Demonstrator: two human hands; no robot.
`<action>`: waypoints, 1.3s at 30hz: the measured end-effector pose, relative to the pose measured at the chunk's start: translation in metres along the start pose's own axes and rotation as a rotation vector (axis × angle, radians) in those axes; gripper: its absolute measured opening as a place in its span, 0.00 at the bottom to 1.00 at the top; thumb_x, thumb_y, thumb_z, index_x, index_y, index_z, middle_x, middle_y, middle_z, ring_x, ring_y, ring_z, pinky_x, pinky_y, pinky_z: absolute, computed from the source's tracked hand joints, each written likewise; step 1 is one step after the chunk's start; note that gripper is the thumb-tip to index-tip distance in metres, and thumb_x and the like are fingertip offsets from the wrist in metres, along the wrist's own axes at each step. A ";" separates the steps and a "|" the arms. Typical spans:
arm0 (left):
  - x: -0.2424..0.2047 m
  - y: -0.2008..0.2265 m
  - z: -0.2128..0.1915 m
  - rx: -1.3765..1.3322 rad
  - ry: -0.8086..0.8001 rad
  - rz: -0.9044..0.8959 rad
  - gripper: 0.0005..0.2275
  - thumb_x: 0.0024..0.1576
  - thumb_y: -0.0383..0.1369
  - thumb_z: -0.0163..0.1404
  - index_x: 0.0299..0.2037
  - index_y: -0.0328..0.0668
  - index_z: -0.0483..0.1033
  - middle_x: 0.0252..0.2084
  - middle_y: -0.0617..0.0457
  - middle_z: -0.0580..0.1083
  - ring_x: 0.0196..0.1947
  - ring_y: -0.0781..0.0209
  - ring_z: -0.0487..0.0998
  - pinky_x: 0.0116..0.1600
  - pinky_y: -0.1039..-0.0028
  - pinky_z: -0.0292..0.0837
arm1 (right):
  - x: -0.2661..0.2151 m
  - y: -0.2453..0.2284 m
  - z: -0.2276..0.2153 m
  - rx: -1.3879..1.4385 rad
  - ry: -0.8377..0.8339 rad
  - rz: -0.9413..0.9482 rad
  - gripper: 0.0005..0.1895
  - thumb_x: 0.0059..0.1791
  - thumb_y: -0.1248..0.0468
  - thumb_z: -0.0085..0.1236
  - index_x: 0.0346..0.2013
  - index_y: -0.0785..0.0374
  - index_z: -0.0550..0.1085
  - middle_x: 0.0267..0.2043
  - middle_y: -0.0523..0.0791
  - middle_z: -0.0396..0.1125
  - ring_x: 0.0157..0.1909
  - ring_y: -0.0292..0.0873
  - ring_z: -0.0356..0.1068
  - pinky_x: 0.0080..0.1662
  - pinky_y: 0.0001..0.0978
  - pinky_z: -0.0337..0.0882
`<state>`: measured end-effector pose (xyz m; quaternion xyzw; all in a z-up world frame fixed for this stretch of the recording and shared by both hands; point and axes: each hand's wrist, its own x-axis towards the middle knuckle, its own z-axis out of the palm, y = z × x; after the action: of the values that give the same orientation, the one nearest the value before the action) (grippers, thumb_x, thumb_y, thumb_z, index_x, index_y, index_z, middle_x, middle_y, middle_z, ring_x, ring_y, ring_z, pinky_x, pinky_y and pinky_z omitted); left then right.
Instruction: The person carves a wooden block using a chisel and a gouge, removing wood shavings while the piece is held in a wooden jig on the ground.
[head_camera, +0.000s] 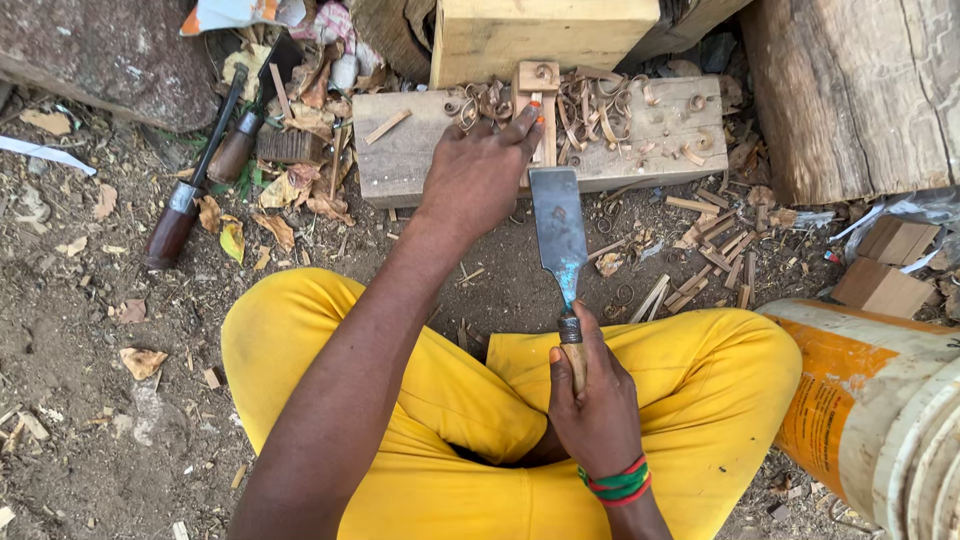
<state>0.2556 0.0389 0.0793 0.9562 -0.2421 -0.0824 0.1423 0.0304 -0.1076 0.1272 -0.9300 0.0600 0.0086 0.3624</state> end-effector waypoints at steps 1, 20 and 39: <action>-0.001 0.000 0.001 -0.004 0.001 -0.003 0.30 0.53 0.16 0.49 0.68 0.46 0.65 0.65 0.48 0.70 0.57 0.47 0.76 0.64 0.40 0.65 | 0.000 -0.003 0.001 0.004 -0.005 0.032 0.27 0.51 0.67 0.55 0.65 0.63 0.65 0.35 0.58 0.72 0.34 0.61 0.74 0.35 0.46 0.72; -0.001 0.008 0.010 -0.007 0.081 -0.032 0.33 0.47 0.23 0.59 0.67 0.41 0.66 0.66 0.47 0.68 0.54 0.46 0.77 0.60 0.40 0.68 | 0.003 -0.018 0.010 -0.071 0.002 -0.004 0.28 0.50 0.68 0.55 0.66 0.66 0.64 0.34 0.58 0.72 0.32 0.60 0.74 0.34 0.48 0.70; -0.001 0.006 0.020 0.031 0.128 -0.022 0.32 0.47 0.24 0.58 0.67 0.42 0.66 0.66 0.48 0.69 0.53 0.47 0.77 0.58 0.40 0.70 | 0.001 -0.022 0.010 0.002 0.016 0.069 0.26 0.51 0.67 0.56 0.65 0.67 0.67 0.26 0.52 0.69 0.22 0.45 0.68 0.29 0.38 0.69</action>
<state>0.2471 0.0298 0.0623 0.9642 -0.2232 -0.0188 0.1416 0.0342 -0.0849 0.1343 -0.9271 0.0951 0.0136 0.3623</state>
